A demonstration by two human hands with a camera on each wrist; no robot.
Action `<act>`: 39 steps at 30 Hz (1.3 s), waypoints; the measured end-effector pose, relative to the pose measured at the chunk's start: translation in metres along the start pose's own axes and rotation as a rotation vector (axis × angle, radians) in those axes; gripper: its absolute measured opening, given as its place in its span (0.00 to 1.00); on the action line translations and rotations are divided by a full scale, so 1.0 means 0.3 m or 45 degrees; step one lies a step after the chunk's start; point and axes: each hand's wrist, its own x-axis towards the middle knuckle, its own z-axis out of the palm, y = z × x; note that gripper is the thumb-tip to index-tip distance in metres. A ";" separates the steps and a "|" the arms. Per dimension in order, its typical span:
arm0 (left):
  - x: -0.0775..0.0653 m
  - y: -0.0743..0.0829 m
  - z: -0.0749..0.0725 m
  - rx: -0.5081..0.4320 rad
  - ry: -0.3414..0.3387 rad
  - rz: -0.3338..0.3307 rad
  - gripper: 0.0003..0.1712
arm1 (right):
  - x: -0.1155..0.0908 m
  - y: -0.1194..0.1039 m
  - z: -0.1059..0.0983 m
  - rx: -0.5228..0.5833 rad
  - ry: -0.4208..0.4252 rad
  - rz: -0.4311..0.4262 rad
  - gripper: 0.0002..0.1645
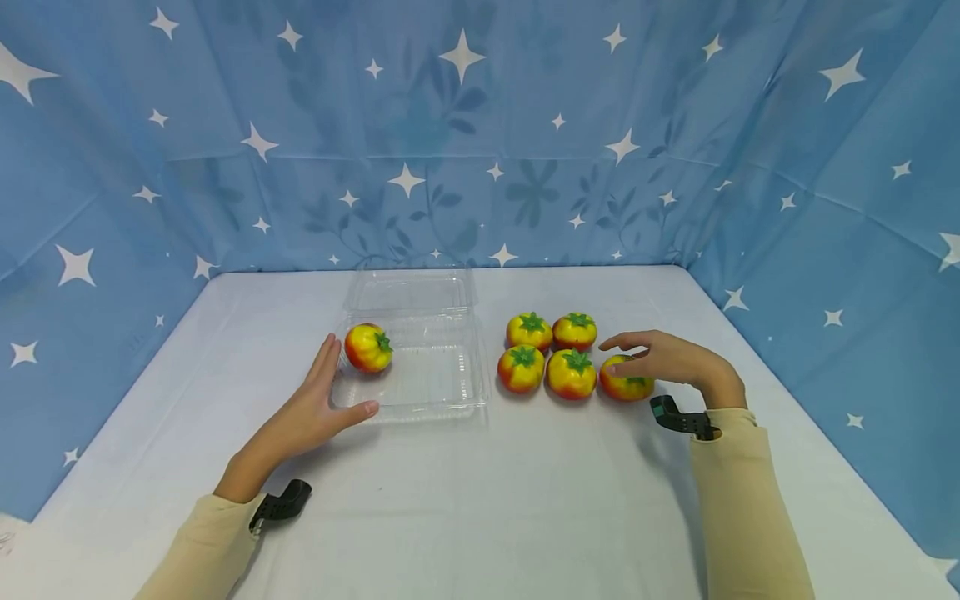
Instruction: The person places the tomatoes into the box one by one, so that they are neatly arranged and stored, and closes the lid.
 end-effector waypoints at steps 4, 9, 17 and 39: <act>0.000 0.000 0.001 -0.004 0.001 -0.001 0.73 | 0.006 0.001 0.002 -0.006 -0.021 0.023 0.34; 0.005 -0.005 0.002 -0.004 0.000 0.003 0.73 | 0.010 0.008 0.004 0.026 0.003 0.042 0.31; 0.012 -0.006 0.000 0.001 -0.002 0.008 0.73 | 0.017 0.031 0.004 0.103 0.045 -0.054 0.20; 0.008 -0.004 -0.003 -0.025 -0.007 0.008 0.73 | 0.011 0.014 -0.022 0.056 0.260 -0.008 0.35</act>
